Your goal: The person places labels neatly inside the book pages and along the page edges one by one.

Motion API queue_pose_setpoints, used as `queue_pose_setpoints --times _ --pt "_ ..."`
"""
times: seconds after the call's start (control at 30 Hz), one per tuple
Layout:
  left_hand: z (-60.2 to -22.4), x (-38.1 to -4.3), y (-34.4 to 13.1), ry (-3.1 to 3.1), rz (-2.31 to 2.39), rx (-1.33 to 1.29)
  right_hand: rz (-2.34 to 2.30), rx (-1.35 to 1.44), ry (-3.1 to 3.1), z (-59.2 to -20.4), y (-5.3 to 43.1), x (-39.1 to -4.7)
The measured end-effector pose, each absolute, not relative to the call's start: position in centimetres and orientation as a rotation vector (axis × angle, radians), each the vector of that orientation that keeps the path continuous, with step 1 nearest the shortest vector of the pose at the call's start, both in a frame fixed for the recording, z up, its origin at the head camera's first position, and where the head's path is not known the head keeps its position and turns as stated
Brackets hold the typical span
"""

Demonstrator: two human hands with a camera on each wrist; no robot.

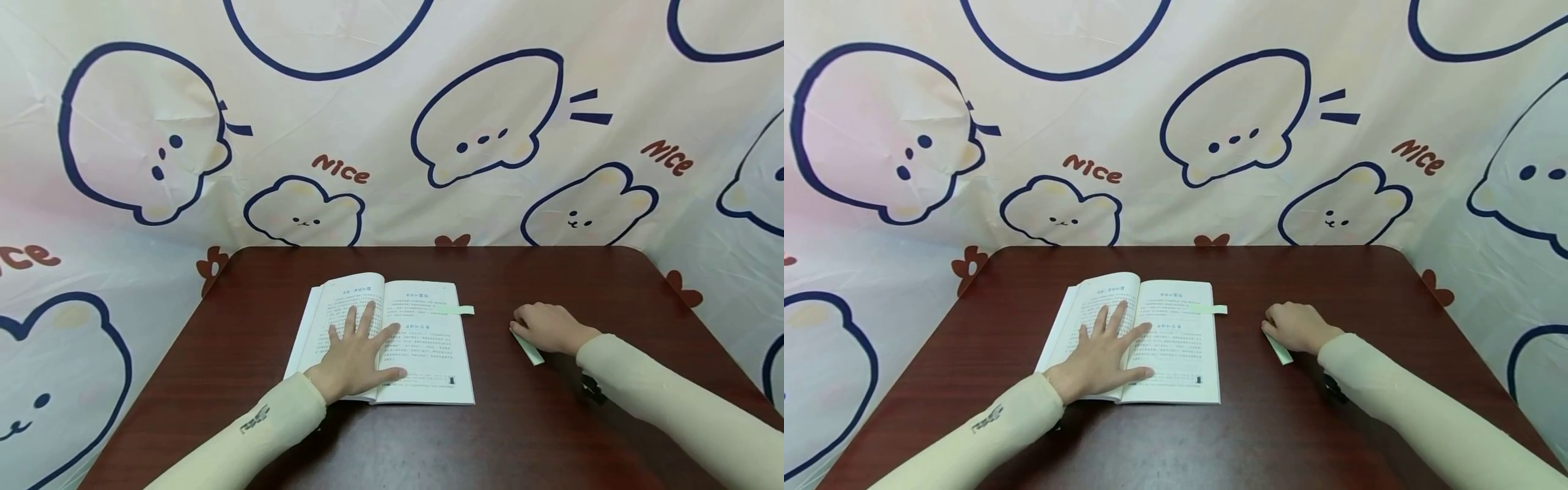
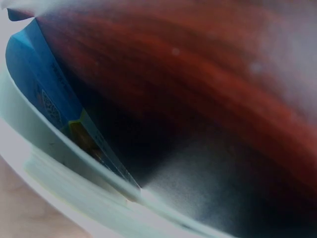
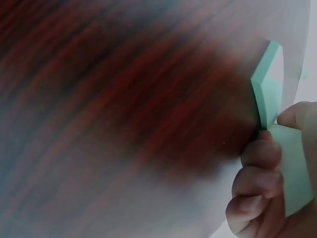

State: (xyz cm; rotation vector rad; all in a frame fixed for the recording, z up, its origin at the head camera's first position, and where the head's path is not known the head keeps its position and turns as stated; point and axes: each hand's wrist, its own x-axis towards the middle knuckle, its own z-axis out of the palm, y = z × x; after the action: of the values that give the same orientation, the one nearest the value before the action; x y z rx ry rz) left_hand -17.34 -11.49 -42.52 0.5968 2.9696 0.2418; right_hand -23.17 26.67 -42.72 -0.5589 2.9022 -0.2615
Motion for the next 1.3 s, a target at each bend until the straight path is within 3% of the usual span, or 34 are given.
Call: queue_pose_setpoints --times 0.43,1.3 --pt "-42.5 -17.3 -11.4 2.969 0.245 0.607 -0.704 -0.565 2.674 -42.5 28.0 -23.8" --pt "-42.2 -17.2 -11.4 2.969 0.236 0.598 -0.759 -0.523 2.626 -41.9 28.1 -23.6"
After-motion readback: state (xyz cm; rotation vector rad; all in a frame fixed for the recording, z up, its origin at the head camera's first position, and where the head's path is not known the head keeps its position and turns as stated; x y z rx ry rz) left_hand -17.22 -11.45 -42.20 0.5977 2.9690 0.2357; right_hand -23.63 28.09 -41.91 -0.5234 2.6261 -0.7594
